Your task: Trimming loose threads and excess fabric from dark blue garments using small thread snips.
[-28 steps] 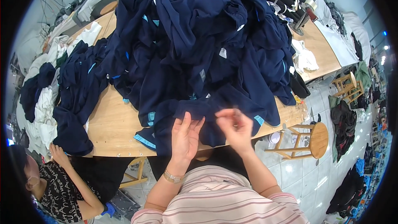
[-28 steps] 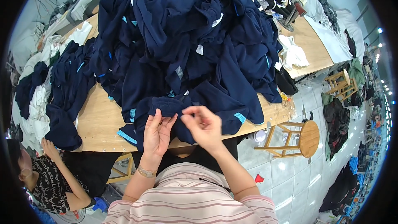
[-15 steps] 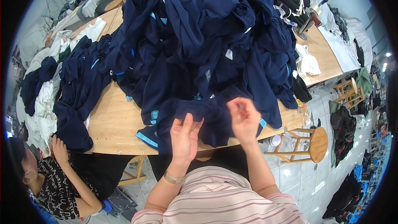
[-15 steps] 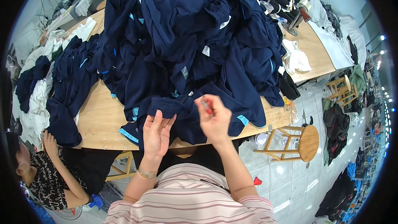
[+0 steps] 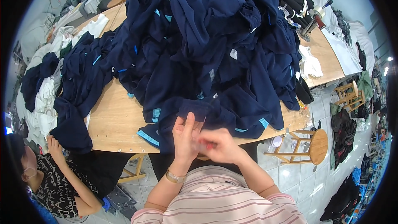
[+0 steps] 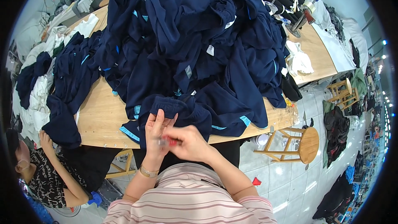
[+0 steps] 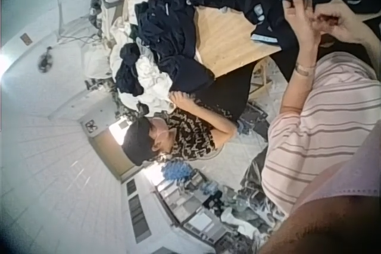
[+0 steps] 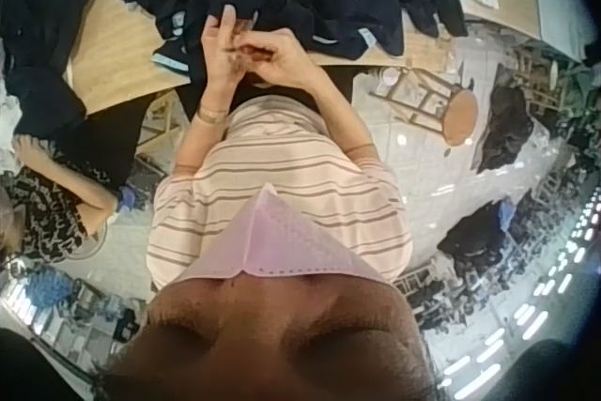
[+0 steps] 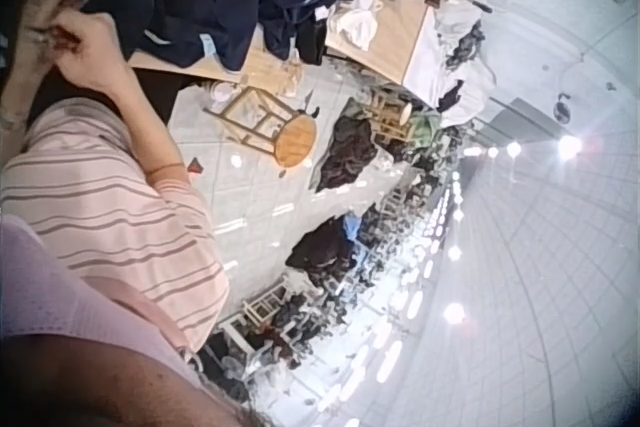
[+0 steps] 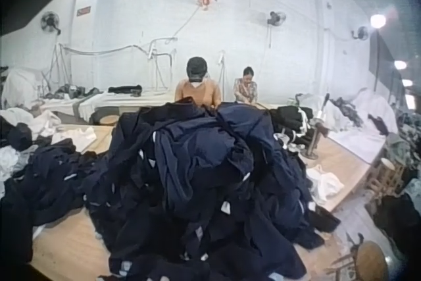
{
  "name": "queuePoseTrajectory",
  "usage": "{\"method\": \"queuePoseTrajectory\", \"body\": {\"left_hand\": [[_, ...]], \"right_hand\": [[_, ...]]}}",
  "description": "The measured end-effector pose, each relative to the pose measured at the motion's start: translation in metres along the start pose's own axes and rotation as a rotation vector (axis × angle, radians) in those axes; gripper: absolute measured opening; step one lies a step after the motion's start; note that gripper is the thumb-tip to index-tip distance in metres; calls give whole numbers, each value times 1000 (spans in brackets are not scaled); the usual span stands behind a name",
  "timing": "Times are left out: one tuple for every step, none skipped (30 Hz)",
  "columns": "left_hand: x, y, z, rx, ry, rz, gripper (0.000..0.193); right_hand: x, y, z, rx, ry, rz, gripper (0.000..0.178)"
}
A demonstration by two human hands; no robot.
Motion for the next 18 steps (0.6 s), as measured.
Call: {"method": "queuePoseTrajectory", "body": {"left_hand": [[-2,0,0,2,1,1,20],[-4,1,0,-12,-29,-1,20],[-5,1,0,-26,-59,-3,20],[-2,0,-1,-11,-78,-23,20],[-1,0,-4,-13,-82,-31,20],[-2,0,-9,-8,-77,-65,21],[0,-1,-9,-4,-69,-93,21],[4,-4,-10,-16,-87,-60,16],[6,-6,-7,-18,-86,-62,16],[7,-7,-3,-32,-106,-64,17],[8,-9,-1,-45,-125,-65,18],[9,-9,0,-84,-146,-72,18],[8,-8,2,-107,-167,-110,20],[7,-8,4,-130,-187,-148,23],[8,-9,5,-146,-198,-148,23],[10,-9,7,-145,-199,-147,23],[12,-10,7,-168,-233,-147,19],[14,-10,8,-192,-268,-147,16]], "right_hand": [[-3,-1,-6,4,70,-65,15],[-4,0,-11,9,139,-130,14],[-7,6,-16,-47,134,41,13],[-15,6,-6,64,98,213,13],[-21,8,8,107,55,390,18],[-27,10,23,159,-41,460,25],[-25,16,21,150,-170,469,28],[-21,22,19,141,-299,476,31],[-18,24,22,101,-237,483,30],[-16,25,26,108,-160,453,28],[-14,25,29,116,-82,422,25],[-17,24,31,172,-24,403,19],[-17,26,34,298,347,415,16],[-22,28,27,197,410,458,17],[-26,27,22,330,582,506,20],[-34,25,26,348,756,478,21],[-39,24,28,335,871,508,22],[-45,24,29,290,875,548,22]]}}
Point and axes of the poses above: each hand's wrist, its own y-axis towards the middle knuckle, its own x-axis out of the palm, z = x × y, the point moved 3 cm from there along y, towards the middle knuckle, and after that the axes turned 12 degrees about y, right-handed, at the moved point
